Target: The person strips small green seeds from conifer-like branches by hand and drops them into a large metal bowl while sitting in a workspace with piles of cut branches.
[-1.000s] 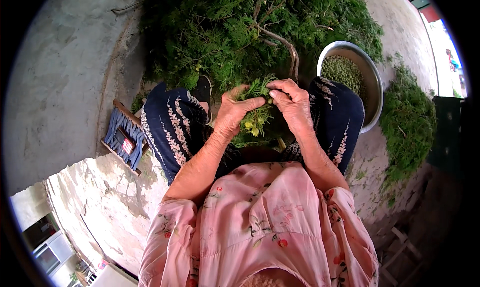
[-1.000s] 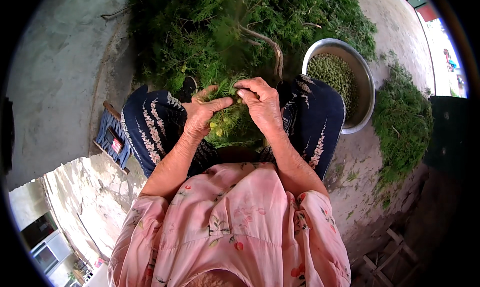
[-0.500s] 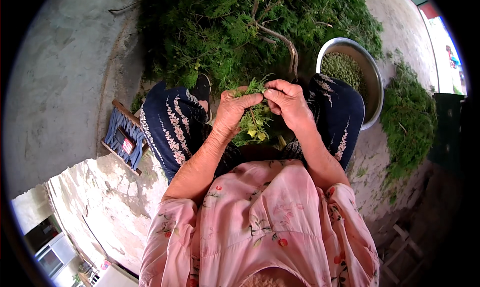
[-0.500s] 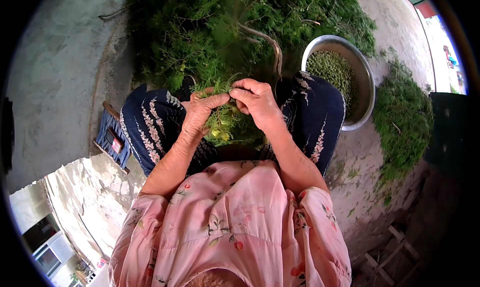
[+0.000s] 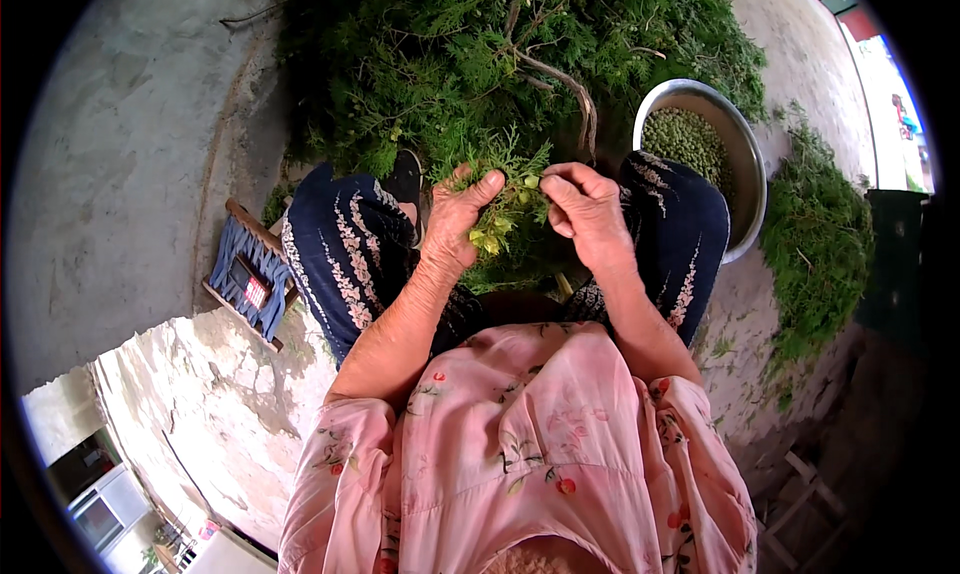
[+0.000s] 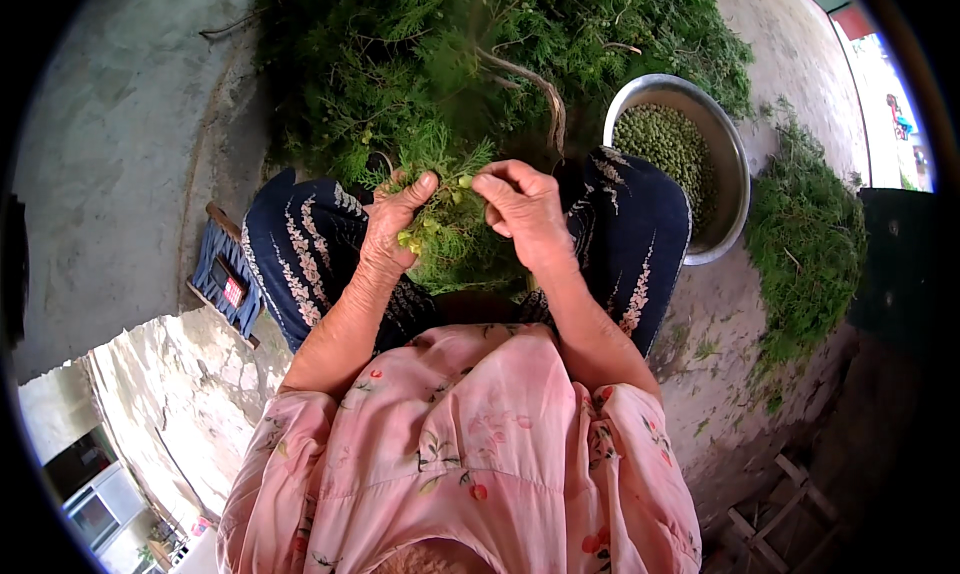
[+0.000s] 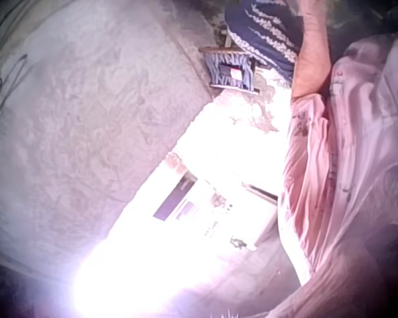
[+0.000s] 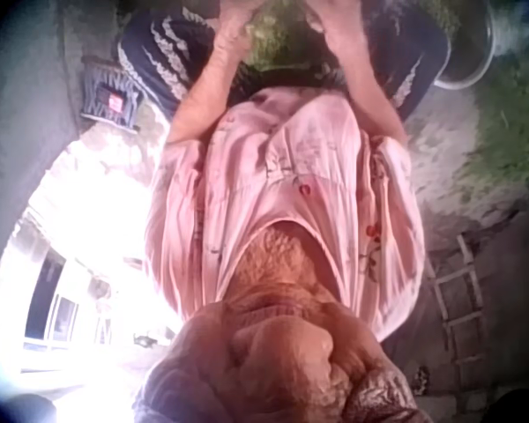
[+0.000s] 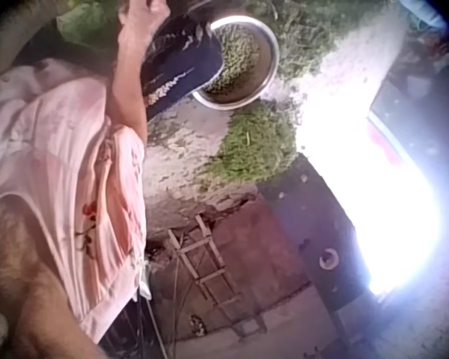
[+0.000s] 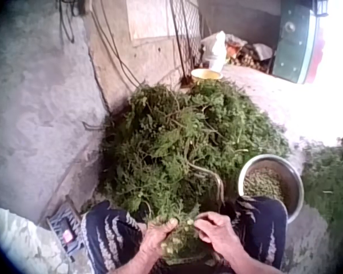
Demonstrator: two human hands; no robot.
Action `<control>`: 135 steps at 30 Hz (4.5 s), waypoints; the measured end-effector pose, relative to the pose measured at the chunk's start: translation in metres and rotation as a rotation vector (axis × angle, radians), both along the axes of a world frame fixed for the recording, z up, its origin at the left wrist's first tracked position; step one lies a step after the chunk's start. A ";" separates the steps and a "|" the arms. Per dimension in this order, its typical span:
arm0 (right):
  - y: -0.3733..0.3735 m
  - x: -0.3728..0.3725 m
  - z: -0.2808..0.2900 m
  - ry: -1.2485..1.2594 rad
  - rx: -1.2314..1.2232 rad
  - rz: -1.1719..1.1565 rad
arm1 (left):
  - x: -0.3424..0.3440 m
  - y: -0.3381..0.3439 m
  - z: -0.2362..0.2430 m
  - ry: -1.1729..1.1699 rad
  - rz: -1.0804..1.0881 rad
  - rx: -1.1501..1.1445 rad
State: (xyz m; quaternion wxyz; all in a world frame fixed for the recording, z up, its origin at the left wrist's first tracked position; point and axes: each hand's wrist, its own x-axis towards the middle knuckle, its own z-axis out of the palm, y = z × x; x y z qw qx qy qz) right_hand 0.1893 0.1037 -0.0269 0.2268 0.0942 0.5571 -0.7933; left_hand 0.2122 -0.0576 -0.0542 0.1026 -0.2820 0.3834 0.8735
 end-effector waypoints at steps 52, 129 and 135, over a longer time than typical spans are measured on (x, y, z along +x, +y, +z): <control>-0.018 0.006 -0.004 0.286 0.062 0.012 | -0.004 0.002 -0.003 -0.145 0.029 0.276; -0.012 0.004 0.001 0.072 0.104 0.047 | -0.003 0.013 0.015 0.282 0.000 -0.128; -0.008 -0.001 0.007 0.040 0.169 0.087 | -0.001 0.013 0.018 0.322 -0.017 -0.197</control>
